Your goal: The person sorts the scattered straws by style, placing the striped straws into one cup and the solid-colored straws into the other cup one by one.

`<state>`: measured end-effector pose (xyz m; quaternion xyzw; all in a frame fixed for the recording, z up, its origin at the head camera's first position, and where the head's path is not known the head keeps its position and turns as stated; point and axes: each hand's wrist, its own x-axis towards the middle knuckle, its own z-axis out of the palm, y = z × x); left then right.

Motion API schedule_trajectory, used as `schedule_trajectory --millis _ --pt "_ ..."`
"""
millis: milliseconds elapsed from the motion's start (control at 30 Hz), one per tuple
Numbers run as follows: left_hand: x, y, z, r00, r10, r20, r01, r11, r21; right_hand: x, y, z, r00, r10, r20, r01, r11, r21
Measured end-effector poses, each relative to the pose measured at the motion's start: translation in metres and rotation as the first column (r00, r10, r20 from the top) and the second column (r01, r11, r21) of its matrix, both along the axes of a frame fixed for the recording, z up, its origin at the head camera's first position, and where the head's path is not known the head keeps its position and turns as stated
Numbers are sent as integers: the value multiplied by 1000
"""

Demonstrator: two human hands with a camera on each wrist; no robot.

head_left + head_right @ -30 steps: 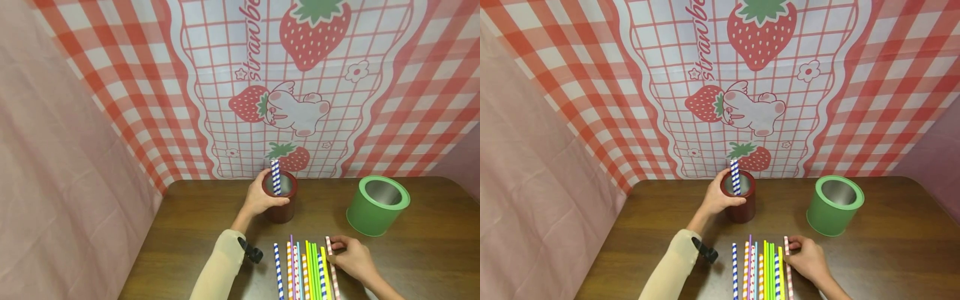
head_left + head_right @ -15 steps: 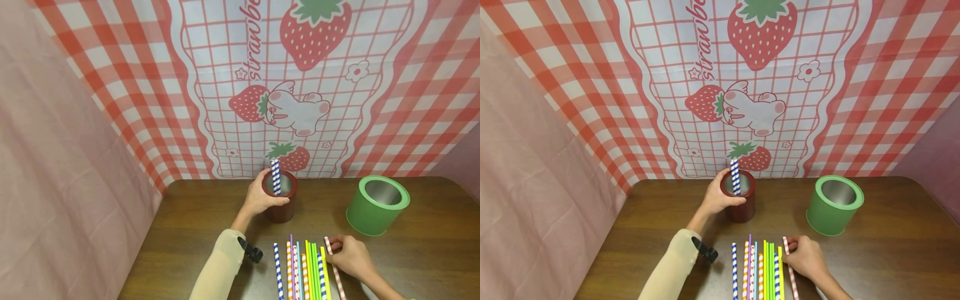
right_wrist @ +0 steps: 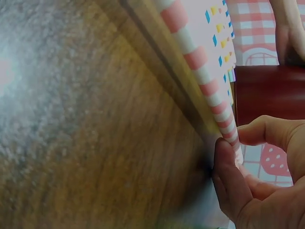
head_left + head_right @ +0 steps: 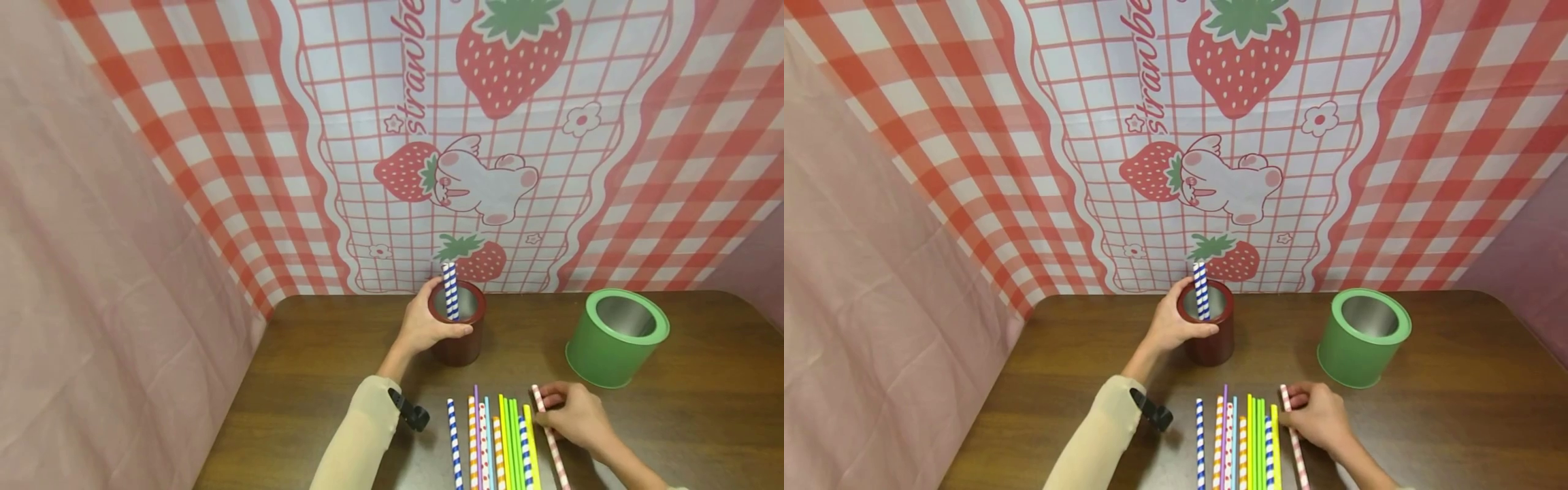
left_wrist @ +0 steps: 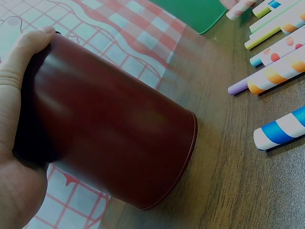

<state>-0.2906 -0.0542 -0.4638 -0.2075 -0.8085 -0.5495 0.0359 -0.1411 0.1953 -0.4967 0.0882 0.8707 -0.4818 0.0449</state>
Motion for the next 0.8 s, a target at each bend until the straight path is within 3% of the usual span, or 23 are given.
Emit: schedule_trajectory --millis 367,800 --pt "0 0 -1 1000 -2 6 2 1000 -5 -4 2 8 1000 -11 -7 11 996 -83" --pt "1 0 0 1000 1 -1 -1 1000 -11 -25 -10 47 991 -38 -127 30 998 -59"
